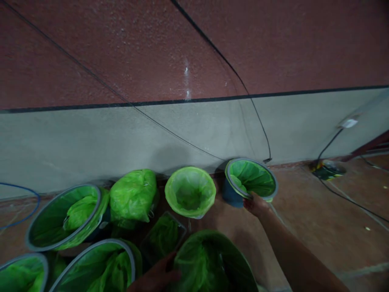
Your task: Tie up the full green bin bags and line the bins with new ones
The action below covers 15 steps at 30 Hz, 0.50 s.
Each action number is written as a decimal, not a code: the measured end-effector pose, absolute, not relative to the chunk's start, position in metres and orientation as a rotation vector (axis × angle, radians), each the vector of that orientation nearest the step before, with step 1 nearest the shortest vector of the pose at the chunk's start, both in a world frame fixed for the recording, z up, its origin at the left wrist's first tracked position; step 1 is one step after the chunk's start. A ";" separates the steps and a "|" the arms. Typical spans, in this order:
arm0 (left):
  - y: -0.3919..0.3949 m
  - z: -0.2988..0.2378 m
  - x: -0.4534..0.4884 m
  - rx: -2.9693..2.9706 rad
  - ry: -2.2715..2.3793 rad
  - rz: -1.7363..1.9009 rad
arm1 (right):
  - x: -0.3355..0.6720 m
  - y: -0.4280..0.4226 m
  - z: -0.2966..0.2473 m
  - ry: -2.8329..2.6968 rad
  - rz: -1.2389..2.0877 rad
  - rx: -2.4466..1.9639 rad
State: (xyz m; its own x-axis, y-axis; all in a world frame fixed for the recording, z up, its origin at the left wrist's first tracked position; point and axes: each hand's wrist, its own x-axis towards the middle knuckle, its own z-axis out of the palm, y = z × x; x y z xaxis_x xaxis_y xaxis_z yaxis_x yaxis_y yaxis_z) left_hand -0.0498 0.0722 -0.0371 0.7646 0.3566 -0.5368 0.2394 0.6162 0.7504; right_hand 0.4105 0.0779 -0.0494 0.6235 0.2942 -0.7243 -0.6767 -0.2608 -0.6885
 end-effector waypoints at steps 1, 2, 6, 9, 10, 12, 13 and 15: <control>0.070 -0.036 -0.049 0.906 0.728 0.071 | 0.412 0.083 -0.051 0.361 0.926 -1.585; 0.070 -0.034 -0.047 0.898 0.740 0.065 | 0.409 0.087 -0.053 0.395 0.892 -1.594; 0.071 -0.027 -0.038 0.890 0.796 0.058 | 0.377 0.091 -0.060 0.449 0.806 -1.587; 0.071 -0.028 -0.034 0.880 0.793 0.058 | 0.354 0.090 -0.064 0.448 0.778 -1.527; 0.070 -0.030 -0.034 0.877 0.784 0.057 | 0.349 0.090 -0.065 0.452 0.771 -1.518; 0.069 -0.035 -0.036 0.881 0.774 0.056 | 0.341 0.089 -0.066 0.466 0.765 -1.512; 0.069 -0.037 -0.038 0.888 0.772 0.058 | 0.338 0.088 -0.067 0.469 0.767 -1.507; 0.069 -0.041 -0.040 0.913 0.766 0.054 | 0.332 0.087 -0.068 0.468 0.777 -1.495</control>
State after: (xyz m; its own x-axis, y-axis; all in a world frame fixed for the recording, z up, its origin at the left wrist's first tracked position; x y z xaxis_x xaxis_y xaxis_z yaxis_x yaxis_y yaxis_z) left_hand -0.0404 0.0690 -0.0407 0.7384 0.3522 -0.5751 0.2682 0.6290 0.7296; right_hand 0.3321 0.0865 -0.0680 0.6834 0.1682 -0.7104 -0.7065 -0.0929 -0.7016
